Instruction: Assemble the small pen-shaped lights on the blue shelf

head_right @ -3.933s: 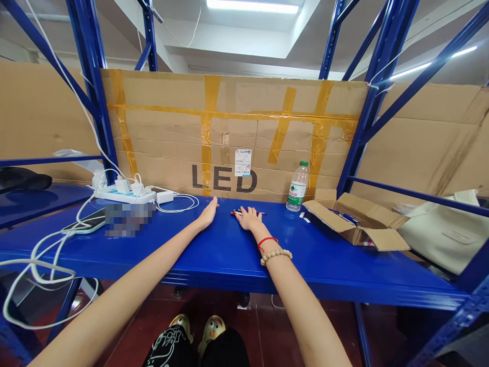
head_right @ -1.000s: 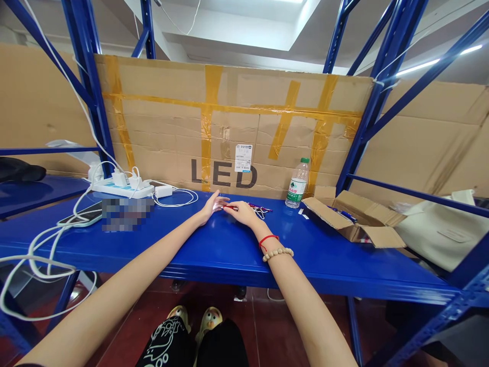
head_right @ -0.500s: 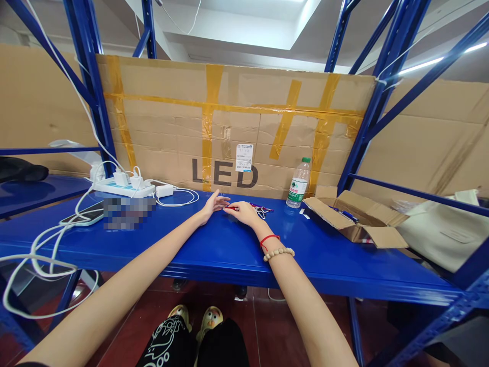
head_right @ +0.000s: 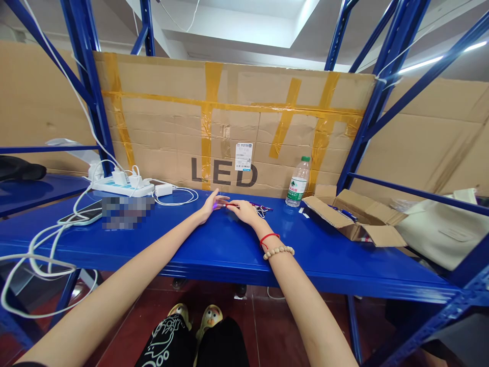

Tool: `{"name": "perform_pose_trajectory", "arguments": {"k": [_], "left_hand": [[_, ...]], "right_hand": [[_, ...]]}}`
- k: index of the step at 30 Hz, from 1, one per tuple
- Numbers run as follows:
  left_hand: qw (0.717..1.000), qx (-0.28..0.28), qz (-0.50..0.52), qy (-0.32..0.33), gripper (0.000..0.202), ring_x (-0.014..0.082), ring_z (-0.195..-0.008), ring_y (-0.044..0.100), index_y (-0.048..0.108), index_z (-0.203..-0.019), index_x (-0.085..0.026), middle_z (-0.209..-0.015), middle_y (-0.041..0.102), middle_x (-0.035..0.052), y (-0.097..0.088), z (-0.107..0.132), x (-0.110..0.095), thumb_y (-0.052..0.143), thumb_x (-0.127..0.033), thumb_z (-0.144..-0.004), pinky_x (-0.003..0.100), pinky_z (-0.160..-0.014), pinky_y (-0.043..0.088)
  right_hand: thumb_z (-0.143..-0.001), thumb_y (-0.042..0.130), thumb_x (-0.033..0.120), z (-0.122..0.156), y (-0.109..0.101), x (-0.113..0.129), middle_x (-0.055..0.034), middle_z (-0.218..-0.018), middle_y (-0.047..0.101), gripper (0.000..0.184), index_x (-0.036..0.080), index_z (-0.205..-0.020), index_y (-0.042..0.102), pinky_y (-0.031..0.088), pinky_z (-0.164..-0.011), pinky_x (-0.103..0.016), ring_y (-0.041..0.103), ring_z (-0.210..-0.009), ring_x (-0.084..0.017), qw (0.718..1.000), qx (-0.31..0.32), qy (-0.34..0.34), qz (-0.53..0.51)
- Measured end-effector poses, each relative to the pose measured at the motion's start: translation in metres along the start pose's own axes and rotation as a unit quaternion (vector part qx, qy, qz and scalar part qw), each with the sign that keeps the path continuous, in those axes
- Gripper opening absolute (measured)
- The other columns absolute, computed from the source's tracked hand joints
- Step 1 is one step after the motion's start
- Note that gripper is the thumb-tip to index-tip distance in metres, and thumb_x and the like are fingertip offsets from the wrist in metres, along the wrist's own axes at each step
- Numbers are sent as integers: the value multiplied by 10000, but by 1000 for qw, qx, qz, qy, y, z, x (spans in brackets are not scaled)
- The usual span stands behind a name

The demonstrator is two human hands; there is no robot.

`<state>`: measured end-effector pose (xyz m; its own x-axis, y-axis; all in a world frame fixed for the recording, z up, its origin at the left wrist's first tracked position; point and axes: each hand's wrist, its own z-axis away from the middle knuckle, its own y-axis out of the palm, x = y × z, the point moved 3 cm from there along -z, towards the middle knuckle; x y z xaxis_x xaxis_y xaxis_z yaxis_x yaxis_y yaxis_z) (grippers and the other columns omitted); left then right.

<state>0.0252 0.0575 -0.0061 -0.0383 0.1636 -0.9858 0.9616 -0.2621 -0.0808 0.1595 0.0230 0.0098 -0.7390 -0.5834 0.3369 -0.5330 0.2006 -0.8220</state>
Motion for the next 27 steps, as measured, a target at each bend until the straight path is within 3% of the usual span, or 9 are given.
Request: {"name": "perform_pose_trajectory", "arguments": {"k": [8,14,27], "left_hand": [[1000,0,10,-1,717,228,-944,571,643,-996,-129,-969,657,100,0,0,0,189,-635,-768,321,-855,380],[1000,-4,11,1,695,232,-960,569,644,-997,-116,-969,658,109,0,1,-1,186,-597,-792,329,-882,366],[999,-20,39,28,711,231,-893,586,669,-892,-88,-849,668,124,-4,-6,3,214,-623,-781,329,-879,411]], "right_hand": [[-846,450,390,2,1,5,-34,-907,685,302,201,-927,671,423,-712,-251,607,-786,-156,999,24,5,-22],[-848,434,393,1,-1,2,-35,-941,678,307,217,-924,674,415,-677,-247,600,-815,-167,1000,-4,23,15],[-853,423,437,1,-2,0,-16,-860,688,333,228,-835,682,395,-660,-236,597,-777,-158,999,11,27,17]]}}
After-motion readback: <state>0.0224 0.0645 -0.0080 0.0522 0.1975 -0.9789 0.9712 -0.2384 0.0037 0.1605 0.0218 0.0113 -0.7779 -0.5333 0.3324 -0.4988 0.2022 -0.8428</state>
